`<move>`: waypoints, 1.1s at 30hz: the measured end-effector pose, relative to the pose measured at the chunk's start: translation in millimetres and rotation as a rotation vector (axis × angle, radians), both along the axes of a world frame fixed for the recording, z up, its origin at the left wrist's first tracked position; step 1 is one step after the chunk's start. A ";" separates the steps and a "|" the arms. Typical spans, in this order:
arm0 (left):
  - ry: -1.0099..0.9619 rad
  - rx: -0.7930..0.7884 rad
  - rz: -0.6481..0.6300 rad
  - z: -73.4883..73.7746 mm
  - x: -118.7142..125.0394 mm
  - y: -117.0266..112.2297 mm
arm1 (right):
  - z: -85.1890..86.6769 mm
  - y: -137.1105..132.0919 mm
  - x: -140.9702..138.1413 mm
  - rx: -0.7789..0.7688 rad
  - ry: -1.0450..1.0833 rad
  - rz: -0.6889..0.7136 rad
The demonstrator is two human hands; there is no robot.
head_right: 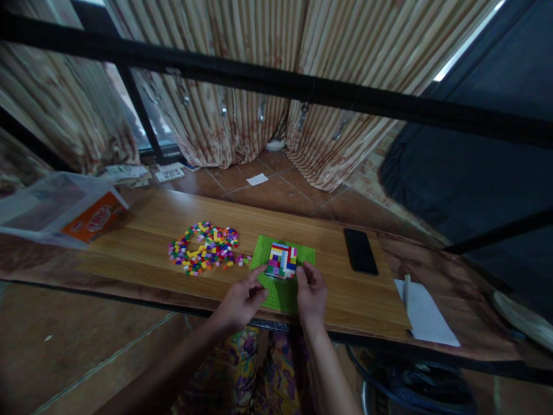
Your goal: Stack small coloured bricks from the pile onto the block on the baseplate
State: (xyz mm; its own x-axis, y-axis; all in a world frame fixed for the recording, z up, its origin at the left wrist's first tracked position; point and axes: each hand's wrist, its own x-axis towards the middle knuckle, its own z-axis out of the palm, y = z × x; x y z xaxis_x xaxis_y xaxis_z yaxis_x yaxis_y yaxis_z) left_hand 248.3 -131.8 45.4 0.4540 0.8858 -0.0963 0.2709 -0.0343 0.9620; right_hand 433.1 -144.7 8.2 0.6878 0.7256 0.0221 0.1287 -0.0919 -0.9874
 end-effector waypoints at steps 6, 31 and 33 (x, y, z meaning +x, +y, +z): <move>0.147 0.222 0.401 0.9 -97.7 8.7 | 13.9 -26.6 -0.8 -0.040 -0.026 -0.056; 1.027 0.484 0.618 -31.1 -119.0 30.5 | 11.3 59.8 -123.3 -0.122 -0.772 0.483; 0.999 0.489 0.599 -29.3 -117.7 25.3 | 9.0 64.3 -123.7 -0.118 -0.731 0.500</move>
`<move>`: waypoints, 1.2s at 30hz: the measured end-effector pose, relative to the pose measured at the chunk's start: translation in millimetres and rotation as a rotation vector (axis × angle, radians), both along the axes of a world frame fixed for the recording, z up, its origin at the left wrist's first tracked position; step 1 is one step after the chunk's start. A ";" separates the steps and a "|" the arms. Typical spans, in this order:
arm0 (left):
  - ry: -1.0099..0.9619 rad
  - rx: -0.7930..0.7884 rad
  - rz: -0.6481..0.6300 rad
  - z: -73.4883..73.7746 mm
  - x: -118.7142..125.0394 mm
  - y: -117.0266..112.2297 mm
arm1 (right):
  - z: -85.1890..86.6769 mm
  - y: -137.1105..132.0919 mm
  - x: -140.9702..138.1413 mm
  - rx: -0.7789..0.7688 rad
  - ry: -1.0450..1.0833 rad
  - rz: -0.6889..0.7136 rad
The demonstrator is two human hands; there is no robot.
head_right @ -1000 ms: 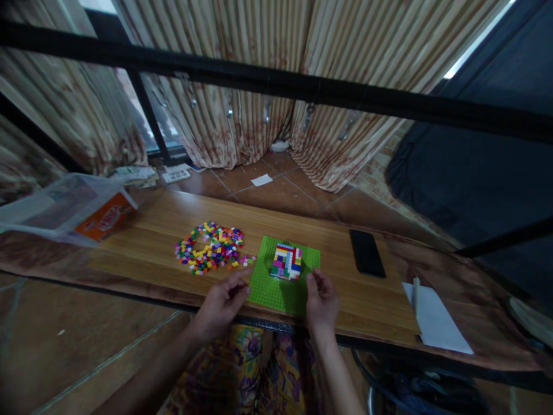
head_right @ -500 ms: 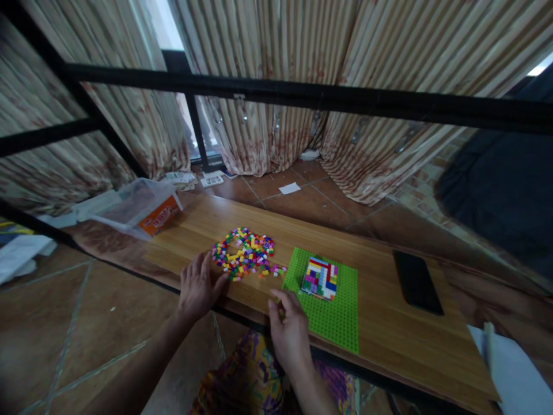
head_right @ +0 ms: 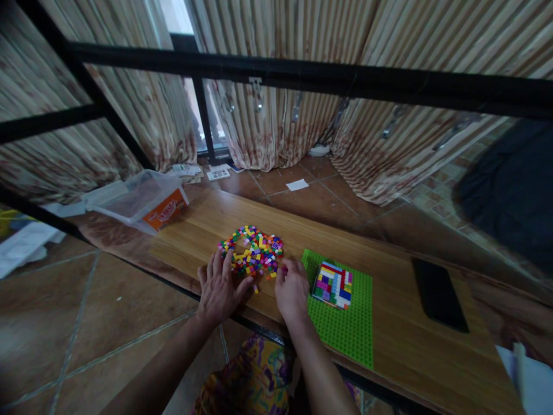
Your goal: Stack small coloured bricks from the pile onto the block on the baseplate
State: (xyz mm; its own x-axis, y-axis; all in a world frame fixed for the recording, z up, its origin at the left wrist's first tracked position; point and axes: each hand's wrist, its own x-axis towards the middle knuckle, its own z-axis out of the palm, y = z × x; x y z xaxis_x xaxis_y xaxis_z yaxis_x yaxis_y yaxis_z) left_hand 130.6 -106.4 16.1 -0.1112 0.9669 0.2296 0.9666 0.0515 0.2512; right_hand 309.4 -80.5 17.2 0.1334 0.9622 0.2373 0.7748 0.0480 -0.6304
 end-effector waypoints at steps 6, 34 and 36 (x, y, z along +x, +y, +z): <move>-0.002 0.004 -0.135 -0.1 -0.7 -14.6 | 1.5 21.3 -10.0 -0.028 0.167 0.106; -1.194 -0.095 -0.165 45.8 14.6 31.5 | 31.1 21.6 -0.9 0.015 0.569 0.505; -1.351 -0.199 -0.203 51.2 18.0 32.5 | 40.9 11.7 -0.7 0.043 0.507 0.545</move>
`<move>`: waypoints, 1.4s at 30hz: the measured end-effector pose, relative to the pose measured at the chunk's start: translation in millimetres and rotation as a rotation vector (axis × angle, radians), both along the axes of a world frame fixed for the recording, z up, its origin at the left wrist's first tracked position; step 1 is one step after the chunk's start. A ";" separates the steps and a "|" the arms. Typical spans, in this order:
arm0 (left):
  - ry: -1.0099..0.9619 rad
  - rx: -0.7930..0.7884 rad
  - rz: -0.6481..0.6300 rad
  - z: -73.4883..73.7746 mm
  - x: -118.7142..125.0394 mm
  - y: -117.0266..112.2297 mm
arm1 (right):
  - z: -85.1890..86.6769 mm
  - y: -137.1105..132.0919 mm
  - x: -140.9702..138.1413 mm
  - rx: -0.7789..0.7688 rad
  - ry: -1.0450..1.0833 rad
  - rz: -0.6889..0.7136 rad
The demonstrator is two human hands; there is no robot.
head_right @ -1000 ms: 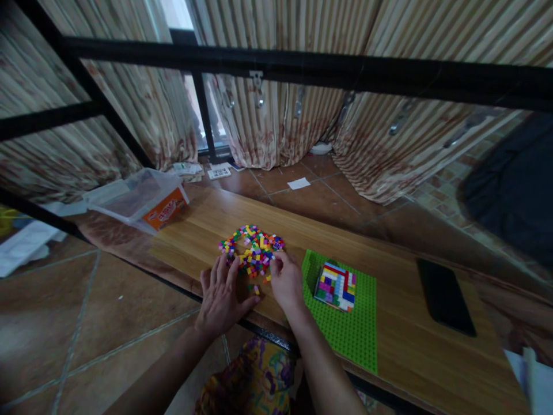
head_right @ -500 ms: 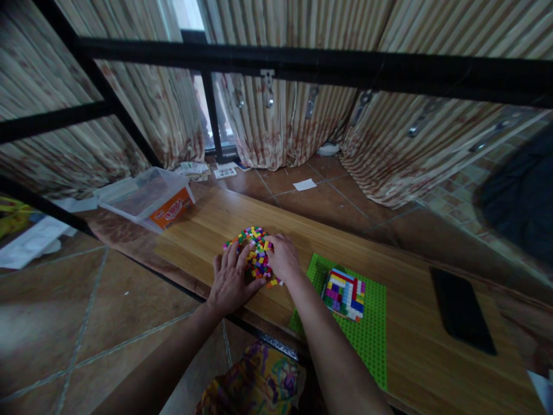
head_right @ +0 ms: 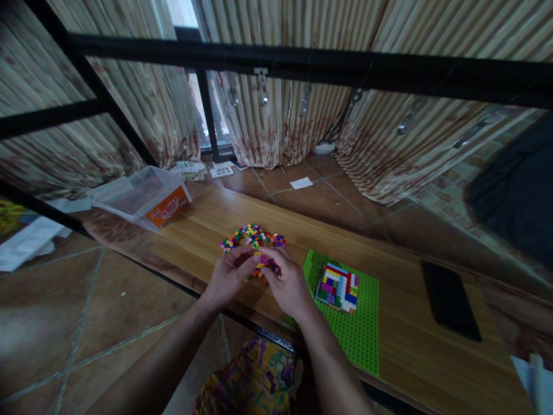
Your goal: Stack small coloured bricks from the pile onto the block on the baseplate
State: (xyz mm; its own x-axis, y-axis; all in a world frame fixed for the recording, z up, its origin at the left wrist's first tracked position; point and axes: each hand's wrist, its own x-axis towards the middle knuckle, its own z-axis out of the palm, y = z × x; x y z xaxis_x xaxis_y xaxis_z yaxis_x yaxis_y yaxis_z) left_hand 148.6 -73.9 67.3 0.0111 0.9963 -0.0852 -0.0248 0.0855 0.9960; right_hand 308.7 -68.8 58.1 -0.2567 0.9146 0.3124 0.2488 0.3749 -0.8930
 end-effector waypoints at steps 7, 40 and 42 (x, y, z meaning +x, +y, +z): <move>-0.296 -0.085 0.001 -1.0 5.3 -13.3 | 2.0 -23.0 -7.9 -0.209 0.213 -0.166; -0.288 -0.215 -0.041 -14.8 8.3 -49.1 | -16.0 -51.7 -44.4 -0.662 0.673 -0.377; -0.282 -0.198 -0.027 -13.8 9.3 -48.7 | -18.4 -51.9 -45.9 -0.656 0.697 -0.417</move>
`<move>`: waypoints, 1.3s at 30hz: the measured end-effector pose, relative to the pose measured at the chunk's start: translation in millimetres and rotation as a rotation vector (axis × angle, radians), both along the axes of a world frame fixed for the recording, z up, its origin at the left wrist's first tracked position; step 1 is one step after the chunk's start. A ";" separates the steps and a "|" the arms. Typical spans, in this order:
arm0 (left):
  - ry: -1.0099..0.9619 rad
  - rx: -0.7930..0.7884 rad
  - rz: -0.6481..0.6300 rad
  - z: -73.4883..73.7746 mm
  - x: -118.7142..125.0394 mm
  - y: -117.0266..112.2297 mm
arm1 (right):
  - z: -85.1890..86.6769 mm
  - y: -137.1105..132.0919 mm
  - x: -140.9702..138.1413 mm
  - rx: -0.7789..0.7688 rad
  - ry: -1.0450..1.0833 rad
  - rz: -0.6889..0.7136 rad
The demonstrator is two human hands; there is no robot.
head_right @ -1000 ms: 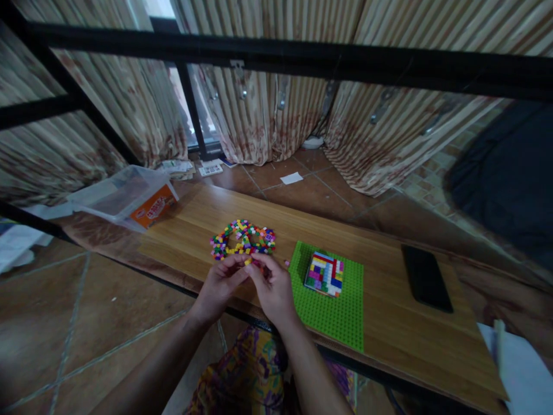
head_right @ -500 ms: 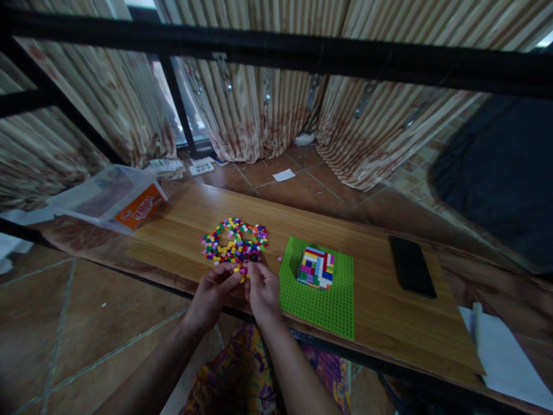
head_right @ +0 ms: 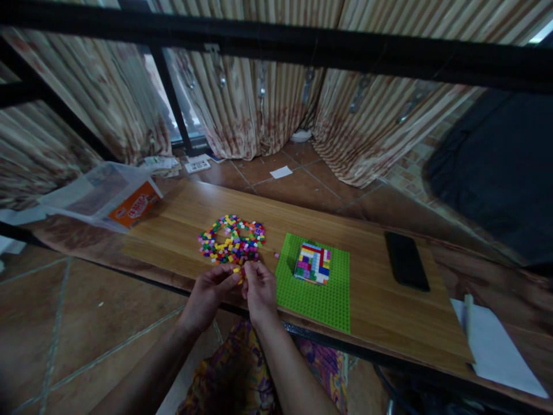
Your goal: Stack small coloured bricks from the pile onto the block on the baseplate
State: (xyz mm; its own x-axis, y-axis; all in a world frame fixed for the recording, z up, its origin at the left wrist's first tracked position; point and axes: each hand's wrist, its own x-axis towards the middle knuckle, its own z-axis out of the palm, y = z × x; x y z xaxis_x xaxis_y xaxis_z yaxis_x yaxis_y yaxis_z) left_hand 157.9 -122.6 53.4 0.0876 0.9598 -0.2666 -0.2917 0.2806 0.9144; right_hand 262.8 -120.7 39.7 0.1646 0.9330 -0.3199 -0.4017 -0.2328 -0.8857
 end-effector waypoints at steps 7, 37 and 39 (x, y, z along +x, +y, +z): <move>-0.124 -0.046 0.014 -2.7 1.1 0.4 | -0.4 5.4 7.6 -0.054 0.262 -0.041; 1.158 0.486 -0.043 -30.8 2.2 15.7 | -7.7 69.8 31.8 0.236 -1.421 0.293; 1.182 0.511 -0.022 -34.1 3.7 17.4 | -5.8 67.8 32.4 0.271 -1.417 0.307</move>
State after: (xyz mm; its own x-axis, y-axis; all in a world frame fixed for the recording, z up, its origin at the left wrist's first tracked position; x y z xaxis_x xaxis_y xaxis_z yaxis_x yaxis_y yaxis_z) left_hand 161.6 -105.2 19.3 0.0684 0.9768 0.2032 0.7651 -0.1820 0.6177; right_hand 295.2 -52.9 33.9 -0.0269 0.9922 0.1217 0.8510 0.0866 -0.5180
